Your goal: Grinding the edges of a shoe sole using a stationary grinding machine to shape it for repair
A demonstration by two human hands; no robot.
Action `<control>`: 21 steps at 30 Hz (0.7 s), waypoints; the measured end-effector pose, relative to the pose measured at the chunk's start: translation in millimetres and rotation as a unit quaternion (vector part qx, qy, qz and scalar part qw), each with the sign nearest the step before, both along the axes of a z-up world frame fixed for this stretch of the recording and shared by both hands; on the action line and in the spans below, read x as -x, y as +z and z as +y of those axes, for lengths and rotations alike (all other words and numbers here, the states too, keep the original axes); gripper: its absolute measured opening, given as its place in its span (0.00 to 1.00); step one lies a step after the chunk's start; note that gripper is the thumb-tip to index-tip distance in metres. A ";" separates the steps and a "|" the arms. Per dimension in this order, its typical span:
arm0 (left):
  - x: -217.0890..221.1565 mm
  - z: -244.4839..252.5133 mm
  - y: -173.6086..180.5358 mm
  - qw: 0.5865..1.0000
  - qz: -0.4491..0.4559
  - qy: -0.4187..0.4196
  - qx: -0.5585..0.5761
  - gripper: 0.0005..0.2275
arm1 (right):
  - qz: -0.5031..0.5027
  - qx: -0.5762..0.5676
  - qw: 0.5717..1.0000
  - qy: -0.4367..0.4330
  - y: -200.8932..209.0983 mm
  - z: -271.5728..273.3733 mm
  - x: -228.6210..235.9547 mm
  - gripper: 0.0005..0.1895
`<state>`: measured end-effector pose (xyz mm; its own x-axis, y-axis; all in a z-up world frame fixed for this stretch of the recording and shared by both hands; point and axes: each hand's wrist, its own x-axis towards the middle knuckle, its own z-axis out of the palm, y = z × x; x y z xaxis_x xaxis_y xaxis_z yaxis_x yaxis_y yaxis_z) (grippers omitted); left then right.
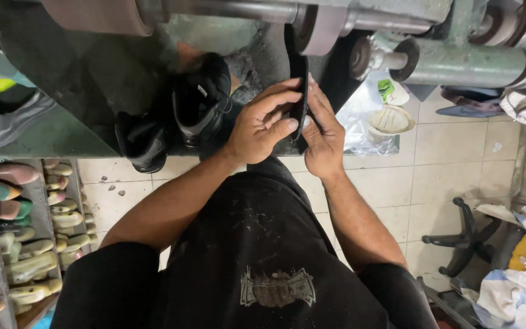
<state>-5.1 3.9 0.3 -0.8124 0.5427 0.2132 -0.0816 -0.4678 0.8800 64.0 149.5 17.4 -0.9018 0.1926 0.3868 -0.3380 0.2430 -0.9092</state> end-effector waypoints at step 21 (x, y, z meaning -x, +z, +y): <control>34.5 28.1 -42.1 0.998 0.017 0.041 0.045 0.16 | -0.045 0.065 0.997 0.004 -56.3 33.6 47.5 0.22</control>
<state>-39.6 32.0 -41.8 -0.8474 0.4936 0.1957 -0.0155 -0.3914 0.9201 16.5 183.1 -38.9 -0.9334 0.2293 0.2760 -0.2548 0.1181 -0.9598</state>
